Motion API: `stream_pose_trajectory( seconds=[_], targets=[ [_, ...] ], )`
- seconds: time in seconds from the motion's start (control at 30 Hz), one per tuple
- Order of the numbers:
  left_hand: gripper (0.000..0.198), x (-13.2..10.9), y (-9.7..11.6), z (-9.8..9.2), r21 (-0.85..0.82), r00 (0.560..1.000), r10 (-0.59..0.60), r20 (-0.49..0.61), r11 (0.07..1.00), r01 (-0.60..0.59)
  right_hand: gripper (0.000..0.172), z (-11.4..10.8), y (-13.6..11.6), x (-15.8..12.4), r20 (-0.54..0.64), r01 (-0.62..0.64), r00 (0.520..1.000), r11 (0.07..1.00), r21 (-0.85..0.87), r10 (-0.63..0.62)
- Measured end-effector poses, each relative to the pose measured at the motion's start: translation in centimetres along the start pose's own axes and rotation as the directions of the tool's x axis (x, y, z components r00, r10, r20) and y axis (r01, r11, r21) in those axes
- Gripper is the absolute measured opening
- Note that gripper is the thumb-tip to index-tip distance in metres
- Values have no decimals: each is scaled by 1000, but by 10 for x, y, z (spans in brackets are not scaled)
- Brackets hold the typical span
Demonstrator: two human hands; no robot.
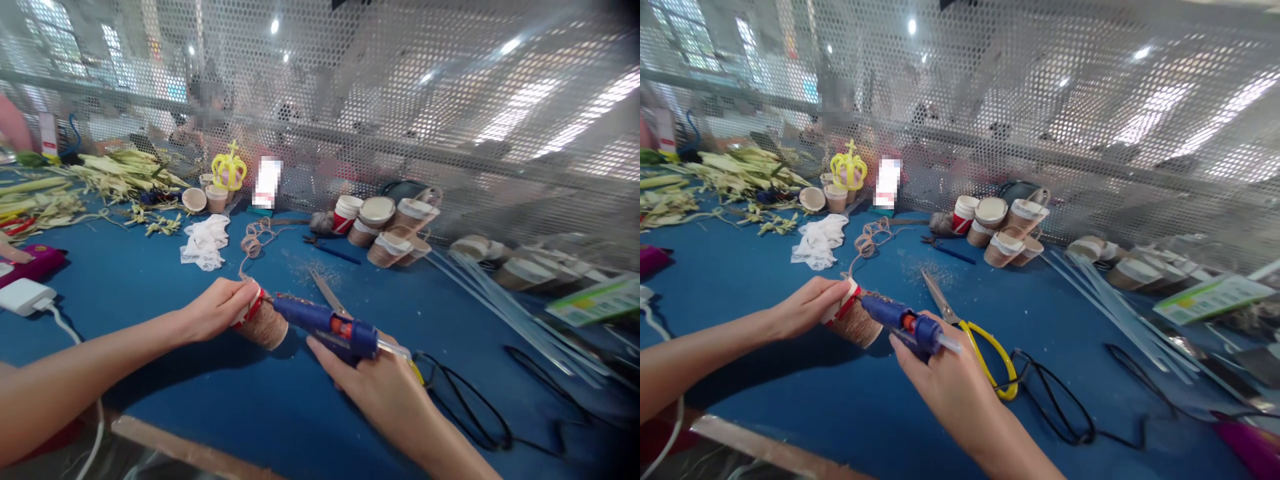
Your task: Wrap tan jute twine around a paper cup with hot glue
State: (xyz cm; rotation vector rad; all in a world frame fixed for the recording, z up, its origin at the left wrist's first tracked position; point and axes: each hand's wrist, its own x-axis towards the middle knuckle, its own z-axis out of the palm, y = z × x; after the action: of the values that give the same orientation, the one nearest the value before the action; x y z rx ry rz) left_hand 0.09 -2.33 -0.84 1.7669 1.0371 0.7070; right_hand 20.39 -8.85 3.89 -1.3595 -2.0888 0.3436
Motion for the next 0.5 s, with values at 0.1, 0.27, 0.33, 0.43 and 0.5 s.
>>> stream_pose_trajectory(
  seconds=[0.1, 0.27, 0.33, 0.43, 0.5],
  targets=[
    [47, 0, 1, 0, 45, 1000, 30, -8, 999, -30, 16, 0, 2, 2, 20, -39, 999, 999, 16, 39],
    [46, 1, 1, 0, 79, 999, 49, -1, 996, -49, 13, 8, 10, 5, 70, -216, 976, 969, 124, 208],
    [47, 1, 0, 0, 93, 999, 52, -10, 994, -50, 15, 9, 14, 6, 126, -326, 943, 930, 168, 308],
    [47, 1, 0, 0, 93, 999, 48, -9, 995, -47, 24, 8, 18, 8, 234, -451, 887, 856, 255, 398],
    [46, 0, 0, 1, 77, 999, 47, 0, 996, -47, 25, 4, 21, 10, 252, -457, 887, 816, 354, 388]
  ],
)
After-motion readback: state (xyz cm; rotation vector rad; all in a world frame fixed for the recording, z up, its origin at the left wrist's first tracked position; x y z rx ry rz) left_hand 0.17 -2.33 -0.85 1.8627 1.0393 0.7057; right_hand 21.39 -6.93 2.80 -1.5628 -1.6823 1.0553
